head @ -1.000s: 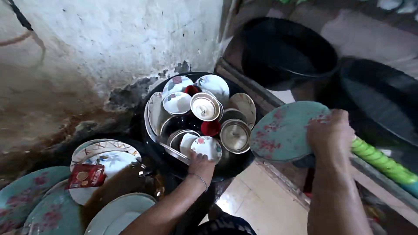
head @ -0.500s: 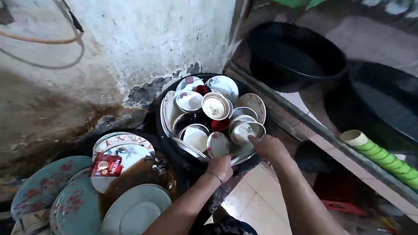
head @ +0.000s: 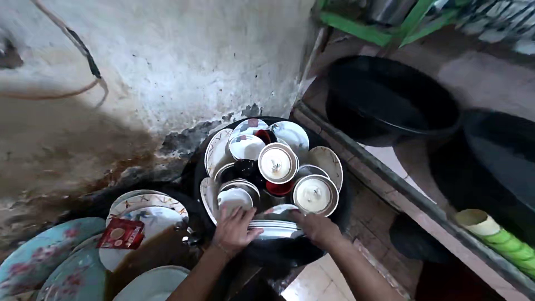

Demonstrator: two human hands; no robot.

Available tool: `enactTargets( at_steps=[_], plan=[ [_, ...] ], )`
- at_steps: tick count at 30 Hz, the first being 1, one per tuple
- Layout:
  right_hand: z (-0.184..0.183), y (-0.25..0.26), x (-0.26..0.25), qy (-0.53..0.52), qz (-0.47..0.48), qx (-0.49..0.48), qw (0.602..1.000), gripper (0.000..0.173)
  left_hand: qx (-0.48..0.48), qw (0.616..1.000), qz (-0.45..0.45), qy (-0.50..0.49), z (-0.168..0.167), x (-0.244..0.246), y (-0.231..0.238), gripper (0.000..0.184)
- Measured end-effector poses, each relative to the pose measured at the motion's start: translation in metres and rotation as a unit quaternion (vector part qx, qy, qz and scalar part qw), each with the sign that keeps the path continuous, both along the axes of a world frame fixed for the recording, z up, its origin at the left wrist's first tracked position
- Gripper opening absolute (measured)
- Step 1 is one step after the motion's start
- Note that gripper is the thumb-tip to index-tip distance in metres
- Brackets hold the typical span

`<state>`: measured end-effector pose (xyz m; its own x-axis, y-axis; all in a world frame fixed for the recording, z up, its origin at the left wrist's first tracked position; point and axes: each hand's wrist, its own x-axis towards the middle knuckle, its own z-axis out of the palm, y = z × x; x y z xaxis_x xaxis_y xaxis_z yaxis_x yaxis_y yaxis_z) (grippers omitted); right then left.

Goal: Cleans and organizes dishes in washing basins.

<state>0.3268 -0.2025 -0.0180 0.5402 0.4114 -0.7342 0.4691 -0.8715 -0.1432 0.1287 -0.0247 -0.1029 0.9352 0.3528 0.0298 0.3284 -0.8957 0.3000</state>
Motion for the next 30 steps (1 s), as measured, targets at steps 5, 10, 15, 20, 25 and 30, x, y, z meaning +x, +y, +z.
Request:
enactTargets(
  at_steps=[5,10,15,20,25,30],
  plan=[
    [0.028,0.052,0.111,-0.046,-0.054,0.262,0.963,0.034,-0.024,0.988,0.003,-0.152,0.006,0.0,-0.045,0.064],
    [-0.052,0.146,0.235,-0.01,-0.085,0.293,0.952,0.04,-0.054,0.991,0.048,-0.114,0.004,0.016,-0.08,0.049],
    [-0.109,0.179,0.253,-0.006,-0.068,0.274,0.959,0.05,-0.101,0.99,0.083,0.045,0.036,0.031,-0.07,0.055],
    [-0.081,0.158,0.257,-0.016,0.058,0.277,0.959,0.046,-0.195,0.938,0.038,0.285,0.059,0.053,-0.047,0.066],
    [-0.007,0.152,0.225,-0.131,0.034,0.337,0.932,0.038,-0.189,0.944,0.04,0.266,0.054,0.049,-0.049,0.063],
    [0.038,0.145,0.192,-0.222,0.059,0.33,0.916,0.04,-0.191,0.954,0.041,0.229,0.053,0.042,-0.052,0.065]
  ],
)
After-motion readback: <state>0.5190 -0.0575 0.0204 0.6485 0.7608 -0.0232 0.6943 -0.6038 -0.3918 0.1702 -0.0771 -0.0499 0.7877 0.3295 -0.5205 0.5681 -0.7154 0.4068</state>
